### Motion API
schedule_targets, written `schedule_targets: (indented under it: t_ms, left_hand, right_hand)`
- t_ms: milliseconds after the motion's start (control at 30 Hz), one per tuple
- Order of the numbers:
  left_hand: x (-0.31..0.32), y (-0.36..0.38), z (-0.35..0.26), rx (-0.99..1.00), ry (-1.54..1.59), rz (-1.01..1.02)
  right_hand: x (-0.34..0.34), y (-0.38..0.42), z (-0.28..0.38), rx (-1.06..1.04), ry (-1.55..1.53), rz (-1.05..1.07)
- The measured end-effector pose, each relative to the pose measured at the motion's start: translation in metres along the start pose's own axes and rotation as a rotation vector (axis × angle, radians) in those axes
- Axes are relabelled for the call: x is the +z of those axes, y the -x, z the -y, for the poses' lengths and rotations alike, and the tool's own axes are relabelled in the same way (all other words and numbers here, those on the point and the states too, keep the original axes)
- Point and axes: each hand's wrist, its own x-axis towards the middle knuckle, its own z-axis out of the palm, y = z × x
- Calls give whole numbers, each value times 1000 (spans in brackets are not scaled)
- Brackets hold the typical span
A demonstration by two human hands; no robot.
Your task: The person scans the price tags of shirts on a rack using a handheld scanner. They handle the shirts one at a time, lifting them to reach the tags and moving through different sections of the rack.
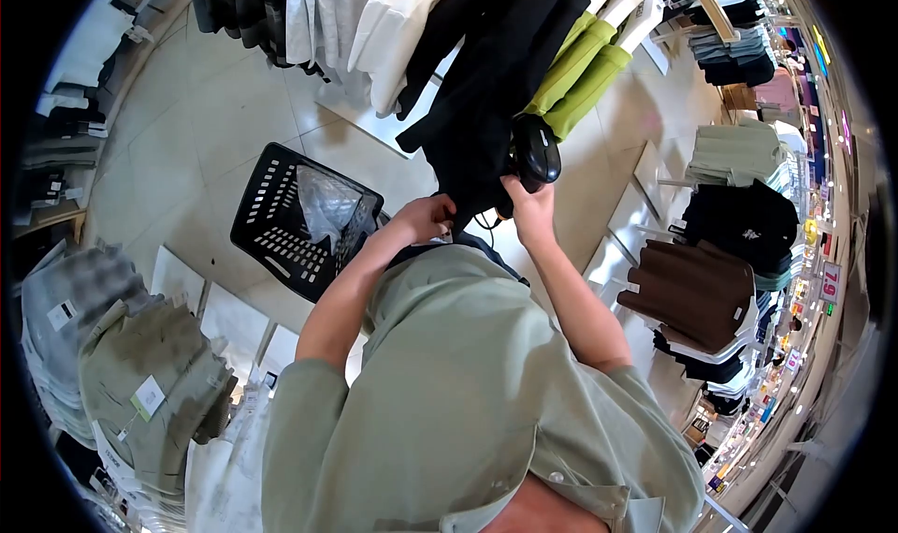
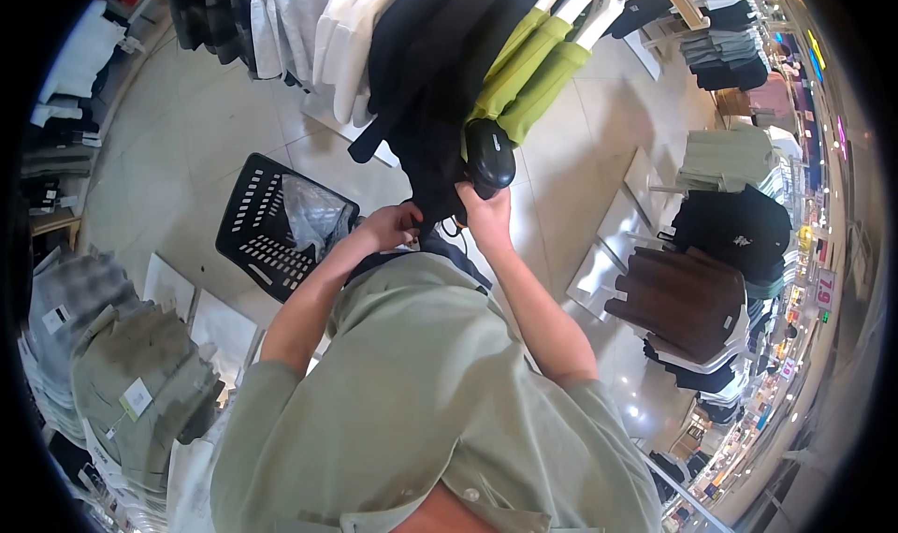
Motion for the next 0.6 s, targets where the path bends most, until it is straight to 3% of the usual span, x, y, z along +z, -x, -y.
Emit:
schedule_targets:
  t_ms: [133, 233, 367, 433, 500, 600]
  left_hand:
    - [11, -2, 15, 85, 13, -27]
    - [11, -11, 29, 124, -99, 105]
    - [0, -4, 14, 55, -155, 37]
    - [-10, 2, 13, 37, -111, -4]
    - [-17, 10, 4, -38, 79, -80]
    - [-29, 23, -24, -84, 493, -174]
  right_hand:
    - [2, 0, 1, -42, 32, 7]
    - [2, -3, -2, -29, 71, 14]
    - [1, -1, 9, 62, 127, 13]
    - [-2, -4, -2, -13, 188, -7]
    - [-7, -4, -11, 5, 202, -3]
    - [-11, -3, -28, -165, 195, -15]
